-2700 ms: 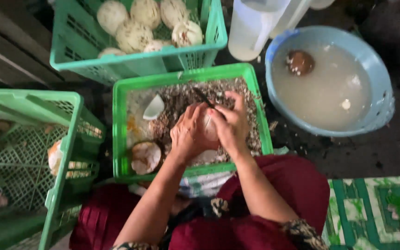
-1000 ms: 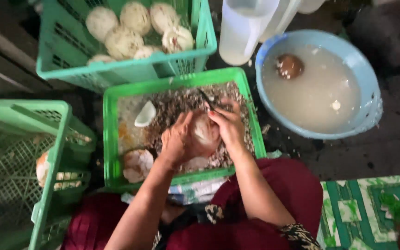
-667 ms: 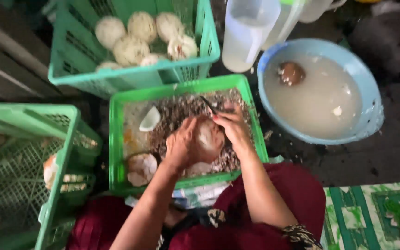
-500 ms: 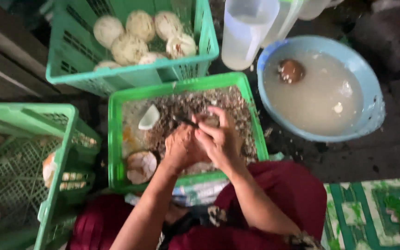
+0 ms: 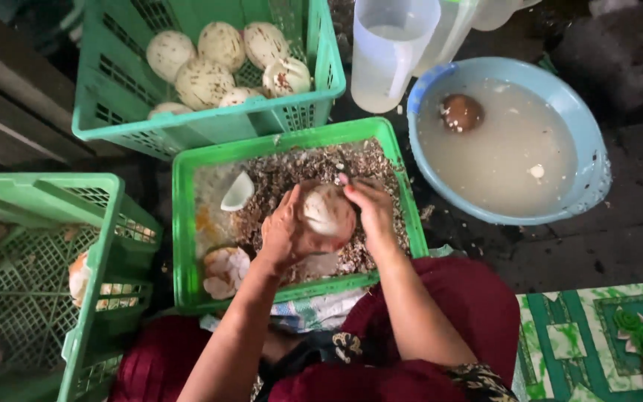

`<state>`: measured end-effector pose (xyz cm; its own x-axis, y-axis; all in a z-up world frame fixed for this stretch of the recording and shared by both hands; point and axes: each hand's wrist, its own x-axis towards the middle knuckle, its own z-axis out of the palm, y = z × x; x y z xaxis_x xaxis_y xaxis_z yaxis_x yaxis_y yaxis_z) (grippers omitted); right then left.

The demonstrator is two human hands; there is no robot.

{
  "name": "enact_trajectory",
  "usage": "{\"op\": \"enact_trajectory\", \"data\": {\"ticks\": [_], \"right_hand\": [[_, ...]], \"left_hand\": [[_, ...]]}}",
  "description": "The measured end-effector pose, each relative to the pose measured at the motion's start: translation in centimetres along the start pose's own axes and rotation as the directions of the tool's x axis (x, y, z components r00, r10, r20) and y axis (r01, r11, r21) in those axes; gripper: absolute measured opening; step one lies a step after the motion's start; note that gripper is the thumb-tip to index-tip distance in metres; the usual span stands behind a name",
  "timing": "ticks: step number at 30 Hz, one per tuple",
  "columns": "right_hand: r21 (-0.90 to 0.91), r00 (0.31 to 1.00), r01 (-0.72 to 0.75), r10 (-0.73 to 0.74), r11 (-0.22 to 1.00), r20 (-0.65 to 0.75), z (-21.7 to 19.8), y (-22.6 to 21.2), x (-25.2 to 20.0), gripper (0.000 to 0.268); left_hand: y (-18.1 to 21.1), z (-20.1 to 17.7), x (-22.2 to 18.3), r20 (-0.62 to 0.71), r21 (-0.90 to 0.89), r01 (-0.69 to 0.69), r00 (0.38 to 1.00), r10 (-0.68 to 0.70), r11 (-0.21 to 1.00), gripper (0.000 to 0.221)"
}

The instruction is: Cleaning and scraping the outer skin of a coconut using a knife while sitting on the floor.

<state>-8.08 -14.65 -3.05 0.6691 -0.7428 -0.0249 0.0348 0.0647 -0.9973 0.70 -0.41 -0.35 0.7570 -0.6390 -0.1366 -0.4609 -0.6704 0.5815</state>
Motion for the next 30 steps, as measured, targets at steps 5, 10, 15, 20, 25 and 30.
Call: {"op": "enact_trajectory", "data": {"ticks": [5,10,15,20,25,30], "right_hand": [[0.255,0.931,-0.360,0.362,0.898,0.040,-0.4,-4.5,-1.6,0.030],[0.327,0.894,-0.427,0.448,0.843,0.011,-1.0,-2.2,-1.5,0.037],[-0.291,0.946,0.282,-0.316,0.914,-0.076,0.5,-1.6,-5.0,0.024],[0.014,0.991,0.094,-0.092,0.996,-0.101,-0.3,1.2,-1.5,0.032],[-0.456,0.920,0.355,-0.393,0.817,0.011,-0.4,0.0,-3.5,0.020],[-0.192,0.997,0.036,-0.047,0.981,-0.058,-0.7,2.1,-0.5,0.032]], "left_hand": [[-0.6,-1.2,-0.1,-0.007,-0.373,-0.270,0.957,0.289,0.888,0.122],[2.2,-3.0,-1.0,0.118,-0.024,-0.222,0.967,0.224,0.975,0.125],[13.5,-10.2,-4.9,0.369,0.347,0.070,0.907,-0.205,0.935,0.063],[9.5,-6.5,-2.6,0.300,0.228,0.046,0.947,-0.115,0.973,0.096],[8.2,-5.9,-4.1,0.320,0.170,0.153,0.926,-0.201,0.974,0.053],[10.9,-7.0,-3.7,0.271,0.373,0.064,0.946,-0.175,0.926,0.063]]}}
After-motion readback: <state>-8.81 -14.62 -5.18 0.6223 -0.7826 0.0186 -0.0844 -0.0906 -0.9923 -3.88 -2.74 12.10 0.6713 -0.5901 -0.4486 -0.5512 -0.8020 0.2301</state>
